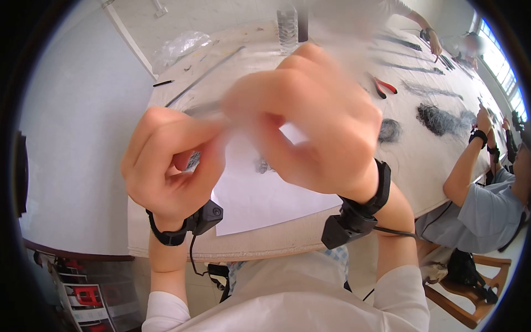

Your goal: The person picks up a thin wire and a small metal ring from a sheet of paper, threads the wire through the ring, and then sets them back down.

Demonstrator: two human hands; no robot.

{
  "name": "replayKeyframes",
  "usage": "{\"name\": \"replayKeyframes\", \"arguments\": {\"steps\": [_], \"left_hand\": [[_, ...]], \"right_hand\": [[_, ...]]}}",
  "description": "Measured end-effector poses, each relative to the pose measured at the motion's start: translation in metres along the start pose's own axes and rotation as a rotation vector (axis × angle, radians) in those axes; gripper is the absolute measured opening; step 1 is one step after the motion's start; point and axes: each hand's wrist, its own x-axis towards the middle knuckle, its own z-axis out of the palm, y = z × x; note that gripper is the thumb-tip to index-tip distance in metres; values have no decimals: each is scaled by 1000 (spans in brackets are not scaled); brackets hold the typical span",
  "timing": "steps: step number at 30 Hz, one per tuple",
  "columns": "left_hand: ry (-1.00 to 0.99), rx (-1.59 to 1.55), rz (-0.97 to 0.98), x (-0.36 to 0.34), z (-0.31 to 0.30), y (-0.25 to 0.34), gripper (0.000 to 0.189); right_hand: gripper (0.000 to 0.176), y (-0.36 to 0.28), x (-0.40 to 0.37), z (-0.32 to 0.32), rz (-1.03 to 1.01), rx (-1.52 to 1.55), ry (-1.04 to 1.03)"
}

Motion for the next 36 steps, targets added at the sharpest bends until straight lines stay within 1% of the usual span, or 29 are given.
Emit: {"name": "replayKeyframes", "arguments": {"steps": [1, 2, 3, 4, 5, 7, 8, 9, 11, 13, 15, 16, 18, 19, 21, 23, 25, 27, 28, 31, 32, 34, 35, 36], "left_hand": [[6, 3, 1, 0, 0, -1, 23], [14, -18, -20, 0, -1, -1, 24], [20, -38, -40, 1, -2, -2, 24], [23, -36, -40, 1, -3, -3, 24], [10, -32, -45, 1, -5, -4, 24], [-4, -30, -48, 2, -6, -5, 24], [5, -21, -41, 2, -5, -6, 24], [14, -12, -34, 2, -5, -6, 24], [-1, -9, -36, 1, -4, -6, 24], [-16, -5, -42, 1, -4, -5, 24], [-42, -29, -57, 1, -2, -4, 24], [-42, -30, -59, 0, 0, -4, 24], [-40, -3, 14, -1, 3, -6, 24], [-39, -1, 12, -1, 3, -7, 24], [8, 71, -16, -2, 2, -8, 21], [21, 67, -5, -1, -3, -12, 19], [38, 67, 5, 0, -8, -13, 17], [27, 75, -27, 2, -12, -11, 15], [32, 79, -28, 3, -14, -11, 15], [2, 77, -10, 6, -18, -11, 15], [-7, 88, 12, 6, -20, -12, 16], [-14, 99, 34, 8, -24, -12, 17], [-26, 97, 33, 9, -26, -12, 17], [-39, 94, 32, 10, -29, -12, 18]], "right_hand": [[14, 1, 2, -4, -6, 2, -3], [13, 3, 6, -12, 31, 99, -51], [19, 4, 8, -17, 69, 195, -98], [29, -2, 8, -20, 208, 277, -124], [29, -4, 10, -22, 205, 279, -125], [24, -6, 15, -26, 434, 283, -255], [19, -1, 11, -22, 452, 330, -269], [19, -1, 10, -20, 451, 328, -267], [14, -2, 8, -16, 529, 437, -384], [14, -4, 5, -12, 551, 474, -380], [16, -10, 5, -8, 548, 391, -289], [16, -13, 5, -6, 549, 392, -291], [18, -16, 7, -3, 289, 2, -256], [18, -17, 9, -4, 288, 4, -258], [19, -16, 12, -7, 208, -198, -188], [16, -3, 11, -12, 226, -224, -101], [14, 25, 9, -30, 143, -425, -49], [10, 59, 2, -53, 210, -541, 12], [9, 76, -2, -64, 280, -574, 71], [14, 122, -24, -100, 471, -724, 211], [14, 134, -33, -111, 469, -723, 209], [14, 156, -52, -135, 576, -853, 293], [14, 168, -63, -151, 574, -851, 292], [15, 179, -74, -167, 641, -931, 289]]}}
